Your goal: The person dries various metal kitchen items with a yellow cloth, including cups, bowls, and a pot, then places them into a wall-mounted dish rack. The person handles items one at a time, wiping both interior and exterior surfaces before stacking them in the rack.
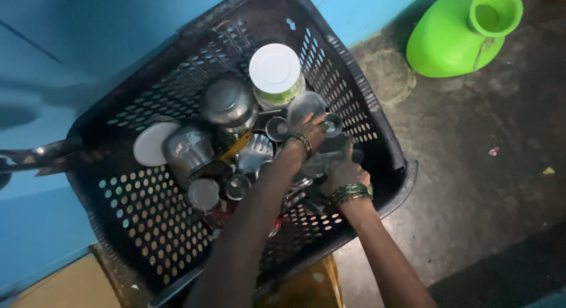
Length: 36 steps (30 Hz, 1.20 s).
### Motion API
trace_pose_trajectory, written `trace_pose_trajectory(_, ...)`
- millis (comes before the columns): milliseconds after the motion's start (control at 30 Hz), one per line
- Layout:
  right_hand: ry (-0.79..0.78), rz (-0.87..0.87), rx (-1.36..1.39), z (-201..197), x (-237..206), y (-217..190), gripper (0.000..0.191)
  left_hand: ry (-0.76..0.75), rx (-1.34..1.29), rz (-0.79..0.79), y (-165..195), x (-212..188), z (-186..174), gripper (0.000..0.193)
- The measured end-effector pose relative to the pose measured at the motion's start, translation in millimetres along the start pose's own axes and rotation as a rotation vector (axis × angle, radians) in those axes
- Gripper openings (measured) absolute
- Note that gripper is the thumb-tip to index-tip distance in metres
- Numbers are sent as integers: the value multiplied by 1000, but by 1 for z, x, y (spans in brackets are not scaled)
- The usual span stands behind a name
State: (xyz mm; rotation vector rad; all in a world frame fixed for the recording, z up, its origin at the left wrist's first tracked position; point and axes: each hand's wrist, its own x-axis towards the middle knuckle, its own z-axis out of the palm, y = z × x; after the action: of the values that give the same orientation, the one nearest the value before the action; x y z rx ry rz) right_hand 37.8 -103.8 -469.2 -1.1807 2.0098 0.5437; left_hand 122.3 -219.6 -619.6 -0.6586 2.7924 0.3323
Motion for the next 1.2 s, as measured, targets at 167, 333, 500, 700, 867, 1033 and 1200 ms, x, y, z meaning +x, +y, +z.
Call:
trace_pose_trajectory(167, 16, -31, -64, -5, 0, -5, 96, 52, -7, 19, -4, -9, -5, 27)
trace_pose_trajectory(333, 177, -83, 101, 6, -35, -10, 59, 232, -16, -5, -3, -44, -28, 26)
trace_pose_trajectory(500, 596, -369, 561, 33, -115, -2, 57, 736, -598, -259, 0, -131, -96, 16)
trace_pose_trajectory(700, 549, -373, 1069, 33, -216, 14, 38, 756, -1183, -275, 17, -215, -174, 15)
trace_pose_trajectory(867, 743, -573, 1184, -12, -335, 33, 25, 811, -1222, -273, 77, -270, -211, 15)
trace_pose_trajectory(1033, 1049, -700, 560, -51, -441, 18, 38, 953, -1273, -315, 168, -313, -241, 29)
trace_pose_trajectory(1200, 1222, -554, -98, 1, -483, -32, 83, 654, -1269, -676, 222, -357, -283, 56)
